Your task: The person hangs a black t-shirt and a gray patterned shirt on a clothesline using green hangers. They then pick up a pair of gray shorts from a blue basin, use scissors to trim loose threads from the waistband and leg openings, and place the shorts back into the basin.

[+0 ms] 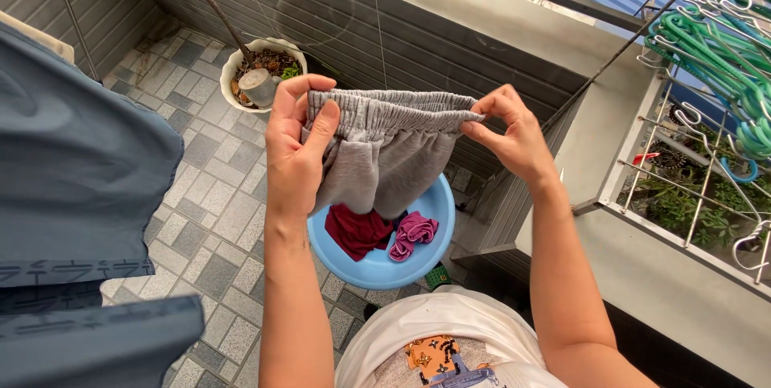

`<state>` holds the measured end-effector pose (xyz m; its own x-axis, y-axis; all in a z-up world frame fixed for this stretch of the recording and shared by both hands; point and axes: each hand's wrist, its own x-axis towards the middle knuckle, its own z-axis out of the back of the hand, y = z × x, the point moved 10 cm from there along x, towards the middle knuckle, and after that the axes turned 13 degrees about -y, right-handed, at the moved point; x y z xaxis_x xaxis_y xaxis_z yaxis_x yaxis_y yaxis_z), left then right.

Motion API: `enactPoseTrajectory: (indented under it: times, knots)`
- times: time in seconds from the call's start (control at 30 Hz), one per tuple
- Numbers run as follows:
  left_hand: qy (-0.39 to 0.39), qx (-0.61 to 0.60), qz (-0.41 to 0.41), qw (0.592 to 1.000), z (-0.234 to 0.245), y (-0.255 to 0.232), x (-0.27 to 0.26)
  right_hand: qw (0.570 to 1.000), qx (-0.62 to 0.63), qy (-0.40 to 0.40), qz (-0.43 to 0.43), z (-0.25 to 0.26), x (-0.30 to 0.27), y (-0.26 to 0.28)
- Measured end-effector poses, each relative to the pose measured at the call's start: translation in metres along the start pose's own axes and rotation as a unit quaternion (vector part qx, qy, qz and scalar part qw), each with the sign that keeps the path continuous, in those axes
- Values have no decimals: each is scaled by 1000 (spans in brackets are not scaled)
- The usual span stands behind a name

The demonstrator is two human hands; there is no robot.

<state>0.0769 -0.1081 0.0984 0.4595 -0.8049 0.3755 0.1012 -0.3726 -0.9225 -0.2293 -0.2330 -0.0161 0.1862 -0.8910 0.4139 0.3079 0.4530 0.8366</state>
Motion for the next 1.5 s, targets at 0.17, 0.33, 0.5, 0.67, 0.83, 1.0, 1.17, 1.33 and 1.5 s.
enactPoseTrajectory:
  times: [0.17, 0.33, 0.5, 0.67, 0.83, 1.0, 1.17, 1.33, 1.5]
  knots:
    - [-5, -195, 88, 977, -8, 1, 7, 911, 396, 36, -113, -85, -16, -1]
    - [-28, -174, 100, 979, 31, 21, 26, 860, 418, 65, -286, -111, -33, -63]
    - [-22, -70, 152, 986, 64, 55, 29, 855, 411, -28, -315, -78, 3, -83]
    - [109, 81, 109, 985, 50, 32, 30, 883, 380, -98, -256, -39, 28, -56]
    - [-88, 361, -130, 919, 95, 72, 66, 954, 235, -135, -125, -16, 8, 43]
    - [-331, 299, -105, 889, 106, 108, 45, 983, 104, -77, 127, -64, -57, 166]
    - [-308, 298, -65, 901, 99, 138, 43, 931, 207, 159, 257, -126, -138, 251]
    - [-269, 298, -27, 916, 93, 163, 32, 941, 268, 174, 113, -134, -133, 177]
    - [-228, 296, 10, 927, 89, 182, 15, 937, 273, -38, -213, -134, -110, 2]
